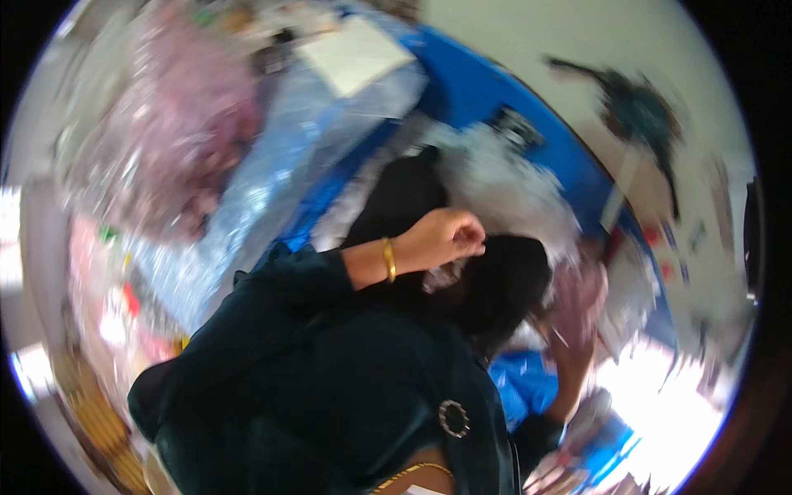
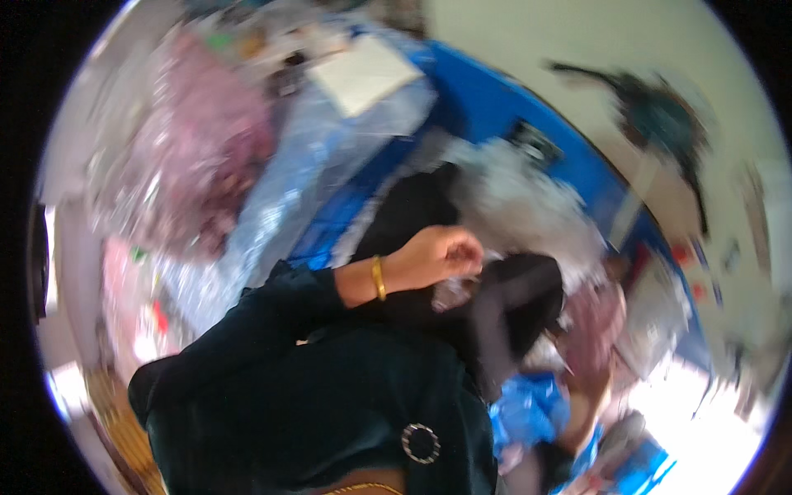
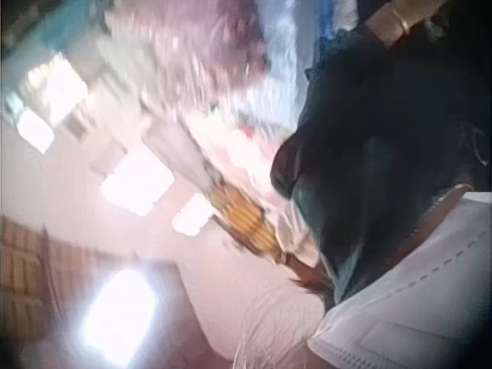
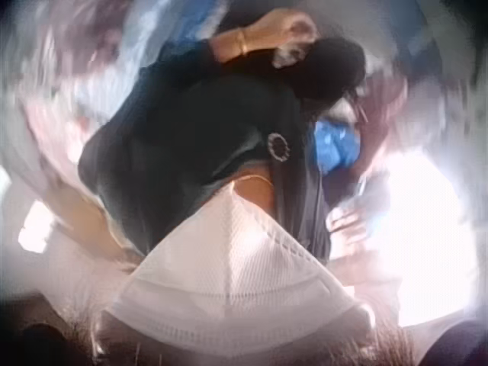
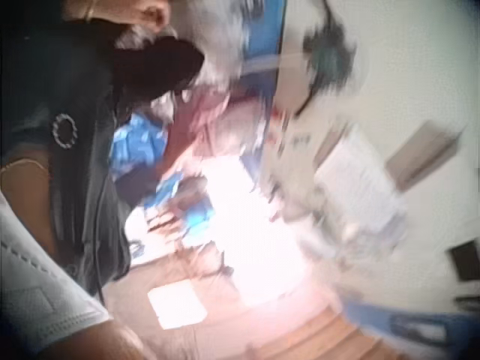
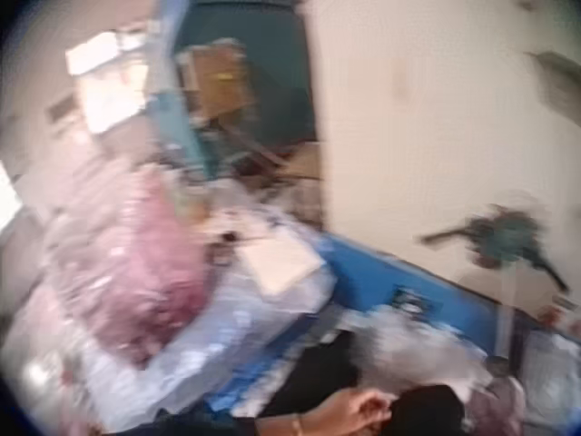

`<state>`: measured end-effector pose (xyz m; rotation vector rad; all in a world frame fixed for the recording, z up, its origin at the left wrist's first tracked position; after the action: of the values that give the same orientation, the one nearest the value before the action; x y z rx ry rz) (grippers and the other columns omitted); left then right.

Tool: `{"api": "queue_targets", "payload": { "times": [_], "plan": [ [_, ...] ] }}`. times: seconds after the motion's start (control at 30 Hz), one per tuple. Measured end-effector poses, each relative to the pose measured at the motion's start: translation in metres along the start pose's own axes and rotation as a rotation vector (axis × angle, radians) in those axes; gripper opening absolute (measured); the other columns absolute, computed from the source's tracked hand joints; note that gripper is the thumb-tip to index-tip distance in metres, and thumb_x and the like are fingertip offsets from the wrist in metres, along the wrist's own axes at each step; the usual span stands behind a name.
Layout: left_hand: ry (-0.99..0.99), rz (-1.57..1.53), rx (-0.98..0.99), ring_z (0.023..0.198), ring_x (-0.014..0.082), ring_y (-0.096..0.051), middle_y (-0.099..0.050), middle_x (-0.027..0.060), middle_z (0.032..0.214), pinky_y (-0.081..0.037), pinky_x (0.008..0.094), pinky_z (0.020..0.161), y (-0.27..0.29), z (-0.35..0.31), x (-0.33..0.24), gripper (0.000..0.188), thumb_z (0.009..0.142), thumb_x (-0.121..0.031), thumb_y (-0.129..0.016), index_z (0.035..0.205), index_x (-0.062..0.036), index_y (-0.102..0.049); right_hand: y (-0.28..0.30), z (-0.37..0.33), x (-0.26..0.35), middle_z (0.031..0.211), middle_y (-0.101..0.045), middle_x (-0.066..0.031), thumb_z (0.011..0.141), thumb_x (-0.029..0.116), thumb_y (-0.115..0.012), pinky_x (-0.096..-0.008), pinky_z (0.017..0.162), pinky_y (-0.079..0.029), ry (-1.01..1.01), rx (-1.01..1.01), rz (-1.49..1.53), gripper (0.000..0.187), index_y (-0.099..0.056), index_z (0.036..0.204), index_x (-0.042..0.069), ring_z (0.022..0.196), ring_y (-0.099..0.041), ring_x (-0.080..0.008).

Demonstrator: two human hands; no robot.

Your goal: The person repeatedly takes pink fluffy material from a nearby bag, places it onto a rotating spindle, and then removes the formed bundle to place it on a digital scale. This cycle is repeated continuously throughout the clip.

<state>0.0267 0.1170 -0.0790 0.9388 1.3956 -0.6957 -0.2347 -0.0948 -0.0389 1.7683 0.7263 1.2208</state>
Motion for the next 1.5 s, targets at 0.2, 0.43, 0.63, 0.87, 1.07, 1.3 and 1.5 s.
{"api": "queue_targets", "payload": {
  "times": [0.2, 0.43, 0.63, 0.87, 1.07, 1.3, 1.5],
  "plan": [
    [0.316, 0.730, -1.276, 0.102, 0.0346, -0.054, -0.056, 0.0218, 0.110, -0.044, 0.0421, 0.088, 0.230, -0.137, 0.091, 0.039, 0.079, -0.020, -0.067, 0.111, -0.0004, -0.055, -0.013, -0.132, -0.056, 0.107, -0.063, -0.0205, 0.089, 0.033, -0.057, -0.0404, 0.089, -0.045, -0.199, 0.102, -0.896, 0.053, -0.044, 0.130, 0.003, 0.099, -0.060, -0.0312],
    [0.823, 1.423, -1.218, 0.116, 0.0360, -0.051, -0.056, 0.0178, 0.120, -0.041, 0.0438, 0.096, 0.358, -0.194, 0.127, 0.055, 0.077, -0.037, -0.069, 0.122, -0.0089, -0.051, -0.013, -0.123, -0.170, 0.096, -0.065, -0.0205, 0.076, 0.020, -0.072, -0.0409, 0.083, -0.047, -0.607, 0.146, -0.003, 0.038, -0.063, 0.105, -0.004, 0.093, -0.062, -0.0323],
    [1.044, 1.444, -0.937, 0.113, 0.0350, -0.054, -0.061, 0.0137, 0.114, -0.044, 0.0457, 0.092, 0.372, -0.181, 0.130, 0.033, 0.083, -0.038, -0.060, 0.103, -0.0139, -0.068, -0.007, -0.018, -0.084, 0.112, -0.063, -0.0164, 0.084, 0.013, -0.064, -0.0357, 0.085, -0.048, -0.551, 0.113, 0.223, 0.041, -0.057, 0.121, 0.000, 0.100, -0.062, -0.0249],
    [0.618, 1.337, -0.987, 0.116, 0.0354, -0.047, -0.052, 0.0147, 0.123, -0.042, 0.0434, 0.094, 0.301, -0.192, 0.136, 0.037, 0.079, -0.025, -0.058, 0.109, -0.0027, -0.060, -0.004, 0.004, -0.041, 0.109, -0.064, -0.0128, 0.086, 0.009, -0.061, -0.0322, 0.083, -0.049, -0.458, 0.137, 0.245, 0.035, -0.057, 0.119, 0.000, 0.098, -0.063, -0.0235],
    [0.763, 1.707, -0.891, 0.110, 0.0305, -0.053, -0.058, 0.0120, 0.116, -0.046, 0.0422, 0.088, 0.355, -0.199, 0.135, 0.036, 0.077, -0.023, -0.063, 0.107, -0.0040, -0.060, 0.004, 0.010, -0.046, 0.106, -0.064, -0.0111, 0.087, 0.008, -0.061, -0.0312, 0.081, -0.050, -0.460, 0.083, 0.225, 0.032, -0.058, 0.118, 0.003, 0.096, -0.063, -0.0213],
    [0.912, 1.246, -0.743, 0.097, 0.0339, -0.059, -0.065, 0.0178, 0.100, -0.047, 0.0423, 0.083, 0.345, -0.183, 0.123, 0.035, 0.074, -0.034, -0.061, 0.093, -0.0046, -0.068, -0.010, -0.003, -0.033, 0.105, -0.065, -0.0115, 0.086, 0.009, -0.062, -0.0314, 0.084, -0.049, -0.460, 0.078, 0.393, 0.030, -0.060, 0.114, 0.000, 0.096, -0.063, -0.0215],
    [0.287, 0.952, -1.009, 0.102, 0.0385, -0.056, -0.061, 0.0219, 0.105, -0.044, 0.0444, 0.091, 0.284, -0.173, 0.105, 0.030, 0.074, -0.007, -0.054, 0.103, 0.0003, -0.061, -0.008, 0.027, -0.008, 0.102, -0.066, -0.0130, 0.086, 0.016, -0.063, -0.0312, 0.082, -0.049, -0.331, 0.018, 0.340, 0.031, -0.062, 0.112, 0.000, 0.093, -0.063, -0.0196]
  ]
}}
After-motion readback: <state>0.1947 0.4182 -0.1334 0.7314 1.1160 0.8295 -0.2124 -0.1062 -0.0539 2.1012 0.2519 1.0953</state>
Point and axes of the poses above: each hand's wrist, its own z-axis towards the middle knuckle, its own y-axis out of the back of the hand, x = y × z, the point moved 5 cm from there along z, towards the middle knuckle
